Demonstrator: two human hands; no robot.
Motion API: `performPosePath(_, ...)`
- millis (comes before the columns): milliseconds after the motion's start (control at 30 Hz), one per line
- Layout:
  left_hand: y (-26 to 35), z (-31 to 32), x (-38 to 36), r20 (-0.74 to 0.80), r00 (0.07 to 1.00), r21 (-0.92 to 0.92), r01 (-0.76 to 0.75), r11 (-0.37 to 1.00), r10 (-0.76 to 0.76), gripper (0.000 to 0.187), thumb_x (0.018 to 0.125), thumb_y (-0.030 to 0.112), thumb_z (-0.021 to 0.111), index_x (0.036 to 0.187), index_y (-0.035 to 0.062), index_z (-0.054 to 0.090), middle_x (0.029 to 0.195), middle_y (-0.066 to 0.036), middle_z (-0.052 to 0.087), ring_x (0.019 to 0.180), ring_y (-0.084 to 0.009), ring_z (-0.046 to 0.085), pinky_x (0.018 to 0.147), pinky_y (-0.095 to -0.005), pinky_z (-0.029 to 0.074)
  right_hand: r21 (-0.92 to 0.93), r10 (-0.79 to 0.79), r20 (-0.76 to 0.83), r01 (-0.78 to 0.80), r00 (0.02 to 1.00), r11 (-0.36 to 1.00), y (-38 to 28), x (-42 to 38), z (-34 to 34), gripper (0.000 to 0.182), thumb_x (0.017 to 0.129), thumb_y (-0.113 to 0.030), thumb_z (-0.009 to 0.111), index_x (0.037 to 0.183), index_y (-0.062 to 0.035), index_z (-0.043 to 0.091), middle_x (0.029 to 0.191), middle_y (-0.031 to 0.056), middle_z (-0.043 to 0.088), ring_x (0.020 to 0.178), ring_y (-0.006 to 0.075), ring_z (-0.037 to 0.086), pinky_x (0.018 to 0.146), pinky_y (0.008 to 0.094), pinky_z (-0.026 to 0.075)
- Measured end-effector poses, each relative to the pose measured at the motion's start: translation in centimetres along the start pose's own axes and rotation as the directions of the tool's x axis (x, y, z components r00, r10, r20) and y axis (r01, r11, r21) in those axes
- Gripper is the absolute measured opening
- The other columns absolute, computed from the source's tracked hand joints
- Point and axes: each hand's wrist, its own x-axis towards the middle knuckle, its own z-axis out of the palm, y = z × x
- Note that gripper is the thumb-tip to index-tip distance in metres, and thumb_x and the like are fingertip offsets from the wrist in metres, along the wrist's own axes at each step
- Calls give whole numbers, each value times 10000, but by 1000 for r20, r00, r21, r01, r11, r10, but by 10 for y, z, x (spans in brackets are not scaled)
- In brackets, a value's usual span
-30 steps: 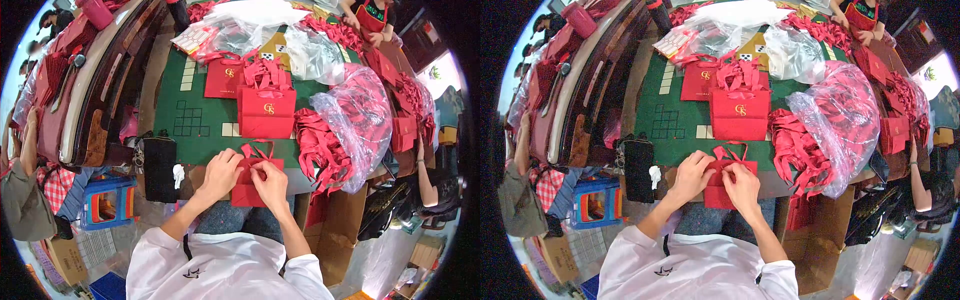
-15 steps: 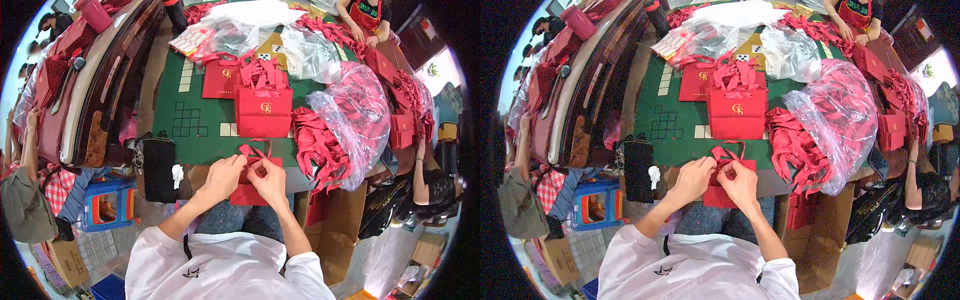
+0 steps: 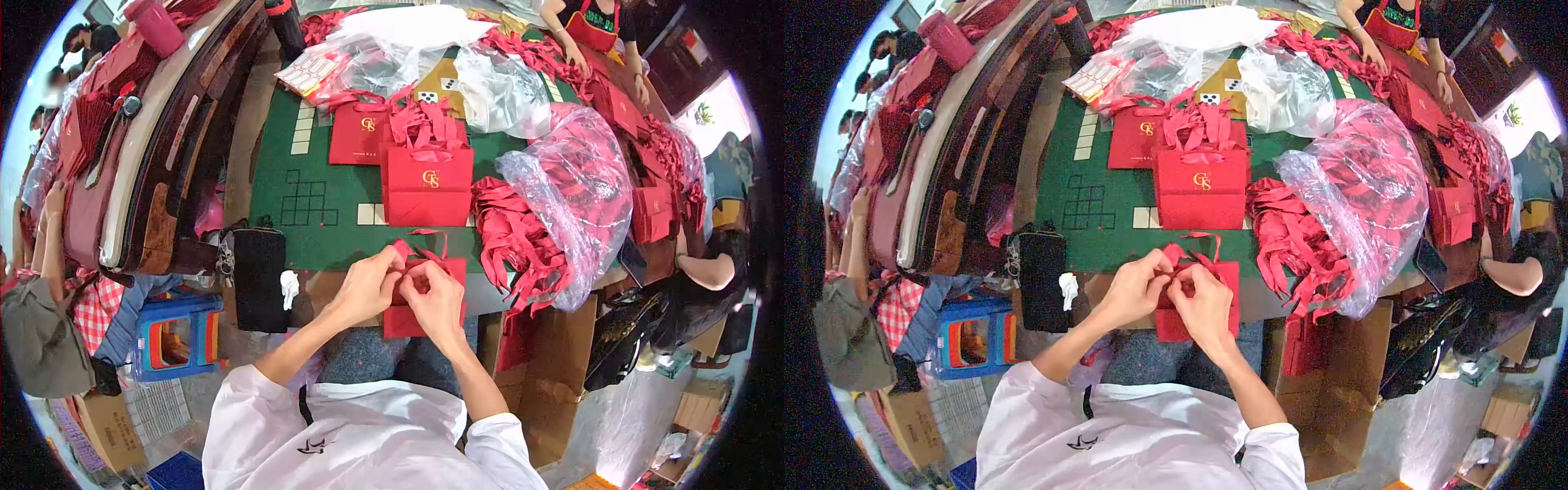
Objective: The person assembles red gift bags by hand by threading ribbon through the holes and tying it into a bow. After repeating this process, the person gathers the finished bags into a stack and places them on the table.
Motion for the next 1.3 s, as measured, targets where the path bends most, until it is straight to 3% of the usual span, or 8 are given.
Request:
performPosePath(267, 12, 0, -6, -111, 993, 28, -46, 999, 49, 233, 823, 60, 706, 982, 24, 539, 856, -143, 633, 683, -316, 623, 616, -377, 505, 48, -16, 29, 15, 999, 999, -13, 0, -25, 144, 916, -84, 658, 1045, -21, 644, 784, 116, 693, 674, 174, 672, 629, 308, 528)
performPosePath(433, 14, 10, -12, -167, 972, 129, -147, 981, 167, 248, 785, 105, 771, 942, 51, 586, 810, -115, 591, 685, -287, 605, 597, -376, 488, -27, -169, 38, 170, 985, 985, -19, 21, -48, 112, 916, -125, 650, 950, -24, 684, 778, 123, 652, 688, 221, 639, 617, 334, 489)
performPosePath(533, 14, 15, -14, -167, 939, 209, -265, 941, 302, 205, 790, 97, 764, 921, 60, 611, 821, -106, 594, 718, -294, 604, 633, -385, 489, -228, -272, 262, 334, 926, 915, -5, 33, -54, 159, 907, -173, 652, 911, -21, 697, 811, 125, 657, 757, 251, 648, 668, 350, 490)
performPosePath(600, 18, 16, -18, -166, 939, 213, -263, 941, 300, 173, 793, 88, 755, 906, 64, 626, 837, -102, 601, 747, -304, 603, 665, -390, 490, -90, -145, 549, 231, 823, 969, -4, 44, -63, 198, 901, -207, 649, 895, -19, 709, 842, 130, 668, 777, 261, 653, 696, 359, 494)
performPosePath(733, 18, 14, -20, -127, 909, 232, -362, 903, 397, 149, 799, 82, 746, 887, 58, 628, 834, -104, 598, 747, -311, 603, 667, -390, 492, 127, -112, 670, 36, 734, 991, 10, 60, -64, 206, 853, -225, 665, 878, -31, 729, 805, 135, 684, 766, 267, 672, 691, 380, 503)
performPosePath(1067, 17, 13, -21, -46, 985, 11, -166, 986, 166, 148, 814, 49, 730, 849, 32, 587, 812, -122, 587, 722, -311, 613, 622, -389, 494, 279, 2, 273, -81, 962, 957, 33, 57, -33, 213, 847, -203, 701, 833, 9, 704, 771, 77, 669, 698, 130, 621, 658, 300, 489)
performPosePath(1167, 8, 13, -16, -115, 991, -9, -72, 997, 70, 171, 800, 62, 762, 875, 32, 611, 740, -93, 576, 606, -193, 571, 544, -317, 450, 184, 74, 270, -127, 960, 975, 28, 61, -37, 213, 868, -205, 699, 873, 8, 708, 799, 106, 679, 706, 179, 644, 658, 321, 497)
performPosePath(1300, -13, 24, -17, -157, 985, -136, 47, 990, -69, 171, 807, 88, 774, 918, 35, 655, 690, -42, 580, 513, -64, 472, 485, -258, 389, 12, -142, 113, 141, 983, 990, 30, 62, -51, 195, 892, -199, 691, 930, -9, 712, 812, 130, 683, 699, 227, 661, 641, 337, 500)
